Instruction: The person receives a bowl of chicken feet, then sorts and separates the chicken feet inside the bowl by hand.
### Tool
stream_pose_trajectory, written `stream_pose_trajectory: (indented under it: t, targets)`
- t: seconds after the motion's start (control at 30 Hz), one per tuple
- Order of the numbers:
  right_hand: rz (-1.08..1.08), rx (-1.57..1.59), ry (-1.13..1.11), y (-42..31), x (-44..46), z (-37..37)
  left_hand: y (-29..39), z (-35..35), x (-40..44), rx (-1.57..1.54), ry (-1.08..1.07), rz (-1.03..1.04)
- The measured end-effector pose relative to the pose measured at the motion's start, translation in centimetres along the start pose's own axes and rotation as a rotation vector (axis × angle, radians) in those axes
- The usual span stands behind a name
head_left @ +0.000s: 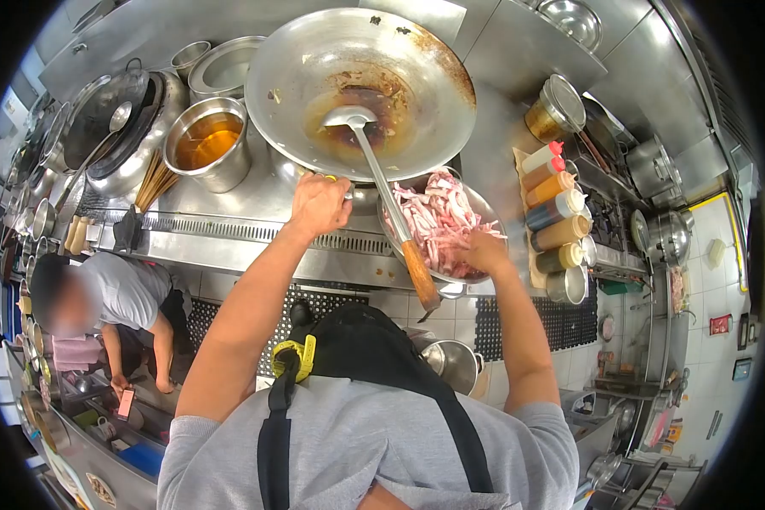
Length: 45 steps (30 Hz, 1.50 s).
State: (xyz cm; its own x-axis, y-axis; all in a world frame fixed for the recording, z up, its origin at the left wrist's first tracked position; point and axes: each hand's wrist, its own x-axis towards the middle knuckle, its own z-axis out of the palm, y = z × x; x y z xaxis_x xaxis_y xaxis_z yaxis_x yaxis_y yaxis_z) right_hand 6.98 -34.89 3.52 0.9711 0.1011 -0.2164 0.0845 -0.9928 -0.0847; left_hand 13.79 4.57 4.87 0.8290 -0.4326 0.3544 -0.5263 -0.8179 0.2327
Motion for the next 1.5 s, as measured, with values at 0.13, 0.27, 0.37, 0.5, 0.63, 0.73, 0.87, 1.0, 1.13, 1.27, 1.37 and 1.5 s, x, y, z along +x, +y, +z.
stream_pose_trajectory:
  t: [0.13, 0.27, 0.37, 0.5, 0.63, 0.73, 0.87, 1.0, 1.13, 1.27, 1.37, 1.5]
  targets:
    - [0.094, -0.062, -0.132, -1.5, 0.3, -1.5, 0.0, -0.1, -0.1, 0.0, 0.018, 0.012]
    - [0.109, -0.124, -0.073, -1.2, 0.8, -0.9, -0.1, 0.1, 0.0, -0.009, -0.012, -0.014]
    - [0.096, -0.064, -0.079, -1.4, 0.9, -1.6, 0.2, -0.3, -0.1, -0.007, -0.026, -0.027]
    - [-0.03, 0.008, 0.059, -1.2, -0.4, -2.7, -0.2, 0.3, -0.1, -0.01, 0.013, 0.0]
    - [-0.138, -0.106, 0.274, -0.5, -0.9, -1.8, -0.2, 0.3, 0.0, -0.033, -0.008, -0.002]
    - [-0.166, -0.034, 0.307, -1.3, -1.4, -2.8, -0.1, 0.2, 0.0, -0.023, -0.014, -0.013]
    - [-0.081, -0.011, 0.221, -1.2, -1.5, -2.5, -0.1, 0.2, -0.1, -0.016, -0.004, -0.004]
    - [-0.072, 0.118, 0.218, -0.7, -1.1, 0.4, -0.2, 0.2, 0.0, -0.018, 0.006, -0.001]
    - [0.013, 0.362, 0.285, 0.3, -0.7, 3.0, -0.1, 0.2, 0.0, -0.008, -0.003, 0.004]
    - [0.11, 0.871, 0.26, 0.2, -0.9, 3.0, -0.1, 0.3, 0.0, 0.004, 0.007, 0.008]
    - [0.071, 0.777, 0.391, 1.2, -0.2, 4.2, -0.2, 0.3, -0.1, 0.004, 0.001, 0.012]
    - [0.036, 0.955, 0.479, 0.4, -1.1, 2.3, -0.3, 0.4, -0.2, -0.003, 0.026, 0.027]
